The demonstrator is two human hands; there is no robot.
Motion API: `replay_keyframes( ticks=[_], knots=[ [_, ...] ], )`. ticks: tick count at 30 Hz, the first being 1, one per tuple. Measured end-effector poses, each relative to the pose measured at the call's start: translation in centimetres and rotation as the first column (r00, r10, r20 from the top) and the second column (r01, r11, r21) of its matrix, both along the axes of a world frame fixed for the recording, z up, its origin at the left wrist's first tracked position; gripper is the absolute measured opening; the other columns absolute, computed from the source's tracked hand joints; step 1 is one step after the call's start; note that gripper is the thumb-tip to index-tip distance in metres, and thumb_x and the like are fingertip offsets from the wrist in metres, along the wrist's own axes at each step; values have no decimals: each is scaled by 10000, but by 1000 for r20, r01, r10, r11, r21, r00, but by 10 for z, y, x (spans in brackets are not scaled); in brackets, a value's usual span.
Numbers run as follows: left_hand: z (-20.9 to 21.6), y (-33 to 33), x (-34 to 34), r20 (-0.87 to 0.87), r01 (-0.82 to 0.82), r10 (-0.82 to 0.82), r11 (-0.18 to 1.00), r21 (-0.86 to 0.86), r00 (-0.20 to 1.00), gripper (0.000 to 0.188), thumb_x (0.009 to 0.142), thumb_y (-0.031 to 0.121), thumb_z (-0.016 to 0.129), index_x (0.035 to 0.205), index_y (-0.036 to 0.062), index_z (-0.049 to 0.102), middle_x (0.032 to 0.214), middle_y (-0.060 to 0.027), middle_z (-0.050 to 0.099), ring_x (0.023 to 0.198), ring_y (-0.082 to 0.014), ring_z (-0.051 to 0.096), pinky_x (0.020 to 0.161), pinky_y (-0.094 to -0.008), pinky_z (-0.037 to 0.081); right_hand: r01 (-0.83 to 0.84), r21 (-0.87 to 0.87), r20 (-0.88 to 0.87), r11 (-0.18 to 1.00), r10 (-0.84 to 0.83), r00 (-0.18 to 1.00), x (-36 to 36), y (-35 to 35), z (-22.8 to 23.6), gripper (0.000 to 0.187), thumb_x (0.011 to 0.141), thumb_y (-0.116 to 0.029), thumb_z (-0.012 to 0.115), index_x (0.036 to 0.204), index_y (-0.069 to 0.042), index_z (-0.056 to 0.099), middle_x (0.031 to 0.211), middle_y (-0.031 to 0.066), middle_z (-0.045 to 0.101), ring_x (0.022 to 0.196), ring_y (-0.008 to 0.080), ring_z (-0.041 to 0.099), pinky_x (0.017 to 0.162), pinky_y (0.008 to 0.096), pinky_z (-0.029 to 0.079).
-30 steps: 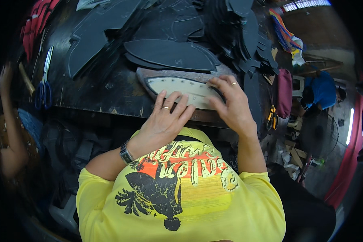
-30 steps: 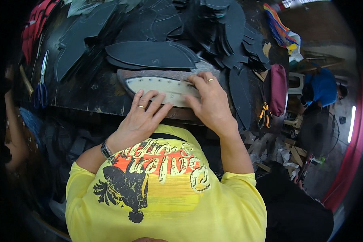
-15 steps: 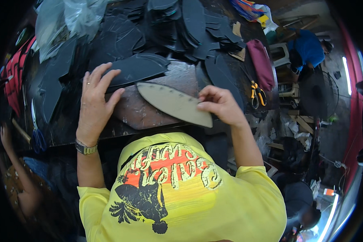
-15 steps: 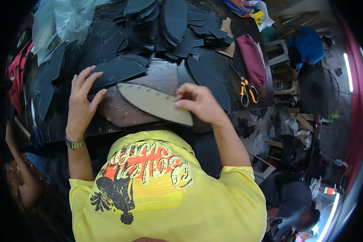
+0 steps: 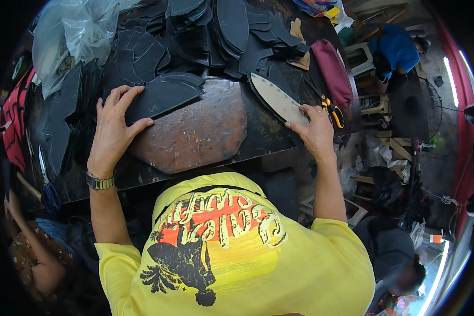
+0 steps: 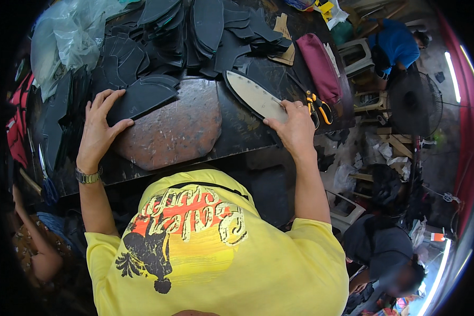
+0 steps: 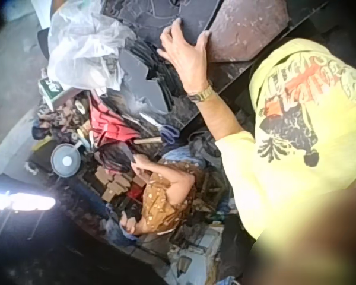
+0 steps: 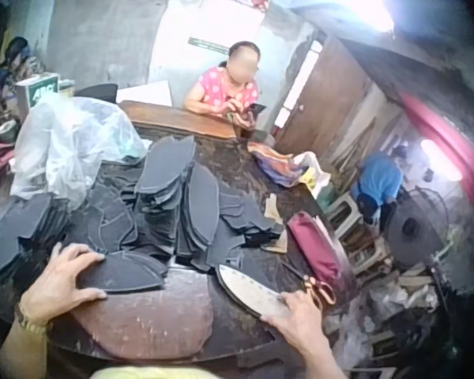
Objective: The person repeatedly places a template on black sheet material, marks around it with a pencil, and stacks the marked pieces. They also pack some finished pieces into a plastic bag.
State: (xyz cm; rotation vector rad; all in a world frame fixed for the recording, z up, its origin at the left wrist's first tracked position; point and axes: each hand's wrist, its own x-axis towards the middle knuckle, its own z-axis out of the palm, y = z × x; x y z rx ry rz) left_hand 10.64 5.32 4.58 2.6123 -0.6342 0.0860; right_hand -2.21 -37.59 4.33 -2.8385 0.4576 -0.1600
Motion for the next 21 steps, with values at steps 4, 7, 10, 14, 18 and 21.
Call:
replay_keyframes(
  ticks=[4,7,10,14,18,21],
  knots=[
    [13,-2,1,59,30,-29,999,-23,998,675,705,218,885,1330,130,645,1261,-115,584,1230,-326,572,1182,-605,302,52,30,-39,998,-50,998,3,6,2,667,684,-366,905,1212,-23,687,1056,156,647,1035,333,630,895,431,510],
    [26,-1,-11,209,105,-76,986,-132,975,629,663,155,897,1251,98,681,1211,-120,591,1157,-329,585,1058,-455,453,88,84,-68,993,-83,994,5,0,-3,662,658,-334,919,1183,-7,684,1024,140,634,974,303,620,869,409,505],
    [29,-1,-33,135,204,-176,952,-227,975,602,648,157,913,1205,81,700,1206,-126,599,1159,-325,595,995,-410,501,67,173,37,983,-75,997,5,-5,-10,679,626,-264,940,1185,4,663,1055,142,641,986,287,620,901,388,502],
    [4,-20,-51,-4,322,-323,943,-85,946,532,739,232,875,1212,100,669,1257,-126,602,1250,-312,572,1186,-570,337,79,269,34,960,-91,995,5,-5,-11,691,643,-247,937,1199,18,624,1122,150,639,1039,285,631,941,378,500],
    [-17,-22,-64,121,264,-245,948,-177,962,441,782,236,848,1169,92,695,1260,-111,606,1268,-302,557,1175,-551,342,48,9,122,999,-49,991,1,-3,-13,721,658,-205,921,1250,10,571,1206,185,617,1138,341,589,1016,422,453],
    [-23,-21,-82,129,246,-225,951,-187,966,389,809,216,827,1155,86,708,1249,-100,618,1246,-287,564,1118,-513,383,23,70,190,997,-36,981,-1,-3,-20,693,680,-173,913,1248,7,559,1193,166,611,1125,320,591,1011,402,449]
  ],
)
